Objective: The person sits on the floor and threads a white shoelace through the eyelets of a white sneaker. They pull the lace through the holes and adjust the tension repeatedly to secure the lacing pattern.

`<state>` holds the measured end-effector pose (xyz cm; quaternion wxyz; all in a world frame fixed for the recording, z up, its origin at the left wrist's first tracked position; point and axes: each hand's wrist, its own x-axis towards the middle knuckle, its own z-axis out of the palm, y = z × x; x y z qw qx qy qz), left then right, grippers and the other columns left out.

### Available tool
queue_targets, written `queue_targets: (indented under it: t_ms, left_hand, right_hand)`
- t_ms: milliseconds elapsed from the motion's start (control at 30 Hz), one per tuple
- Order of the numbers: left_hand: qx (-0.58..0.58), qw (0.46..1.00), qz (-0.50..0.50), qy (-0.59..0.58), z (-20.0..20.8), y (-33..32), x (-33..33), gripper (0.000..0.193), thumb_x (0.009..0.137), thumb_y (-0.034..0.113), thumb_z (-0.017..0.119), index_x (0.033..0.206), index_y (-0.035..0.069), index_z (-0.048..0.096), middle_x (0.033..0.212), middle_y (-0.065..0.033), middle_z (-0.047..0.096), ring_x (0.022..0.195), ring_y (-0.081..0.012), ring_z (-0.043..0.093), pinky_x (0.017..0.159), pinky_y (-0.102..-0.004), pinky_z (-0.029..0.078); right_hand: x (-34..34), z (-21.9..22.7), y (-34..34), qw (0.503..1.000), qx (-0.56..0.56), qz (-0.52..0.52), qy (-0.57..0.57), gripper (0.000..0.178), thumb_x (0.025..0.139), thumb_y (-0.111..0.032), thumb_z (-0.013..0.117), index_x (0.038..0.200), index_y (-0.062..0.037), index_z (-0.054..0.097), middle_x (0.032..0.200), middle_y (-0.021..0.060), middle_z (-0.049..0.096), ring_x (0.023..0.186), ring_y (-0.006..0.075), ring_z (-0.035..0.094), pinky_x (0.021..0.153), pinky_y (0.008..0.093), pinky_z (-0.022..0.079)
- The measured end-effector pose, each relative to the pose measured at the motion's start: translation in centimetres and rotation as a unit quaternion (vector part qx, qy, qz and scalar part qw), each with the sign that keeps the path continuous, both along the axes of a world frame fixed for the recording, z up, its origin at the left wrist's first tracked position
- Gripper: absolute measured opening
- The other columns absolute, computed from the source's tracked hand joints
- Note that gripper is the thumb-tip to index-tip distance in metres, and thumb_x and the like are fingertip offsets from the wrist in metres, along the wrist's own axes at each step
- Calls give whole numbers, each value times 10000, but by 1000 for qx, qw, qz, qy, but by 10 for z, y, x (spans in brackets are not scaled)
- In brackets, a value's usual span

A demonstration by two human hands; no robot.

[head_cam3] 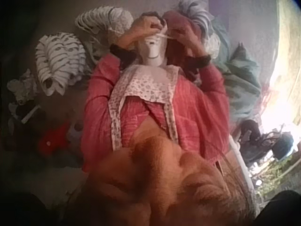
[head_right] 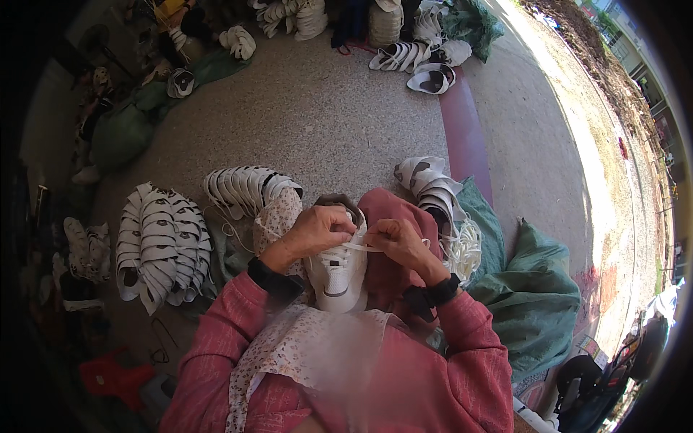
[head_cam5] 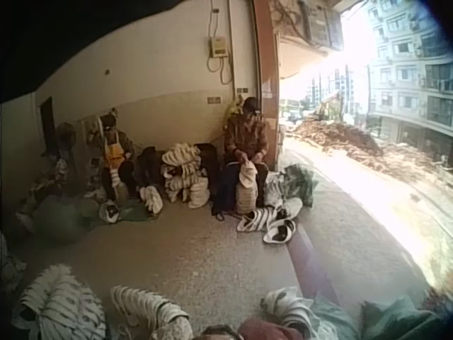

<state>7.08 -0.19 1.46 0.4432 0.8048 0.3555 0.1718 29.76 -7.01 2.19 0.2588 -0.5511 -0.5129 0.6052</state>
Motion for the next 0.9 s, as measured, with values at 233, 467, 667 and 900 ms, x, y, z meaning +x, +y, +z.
queue_targets:
  t_ms: [233, 467, 667, 900]
  left_hand:
    - [-1, 999, 0, -35, -5, -1, 0, 156, 799, 151, 760, 935, 75, 755, 857, -33, 680, 817, -210, 684, 732, -328, 524]
    - [83, 994, 0, -73, -9, -7, -2, 144, 798, 112, 763, 933, 63, 750, 854, -77, 673, 812, -241, 677, 716, -345, 528]
    - [116, 991, -4, -73, -14, -7, -2, 125, 796, 113, 759, 913, 72, 745, 849, -77, 665, 805, -251, 663, 724, -361, 522]
    - [156, 987, 2, -31, -12, -9, 2, 90, 799, 143, 735, 876, 97, 725, 846, -57, 666, 836, -261, 666, 767, -386, 515]
  right_hand:
    - [-5, -31, -2, 988, 154, 17, -14, 120, 904, -75, 698, 993, 0, 730, 886, 35, 695, 834, 126, 655, 756, 277, 522]
    - [14, 1, 36, 961, 223, 130, -102, 291, 788, -102, 797, 1063, -55, 715, 1026, 66, 616, 842, 200, 641, 793, 310, 523]
    - [15, -1, 47, 937, 288, 186, -65, 308, 724, -90, 844, 1000, -72, 709, 1139, 81, 586, 930, 184, 622, 809, 307, 522]
    - [11, -10, 50, 951, 242, 186, -42, 294, 724, -23, 832, 979, -51, 688, 1097, 65, 573, 941, 171, 633, 780, 282, 529]
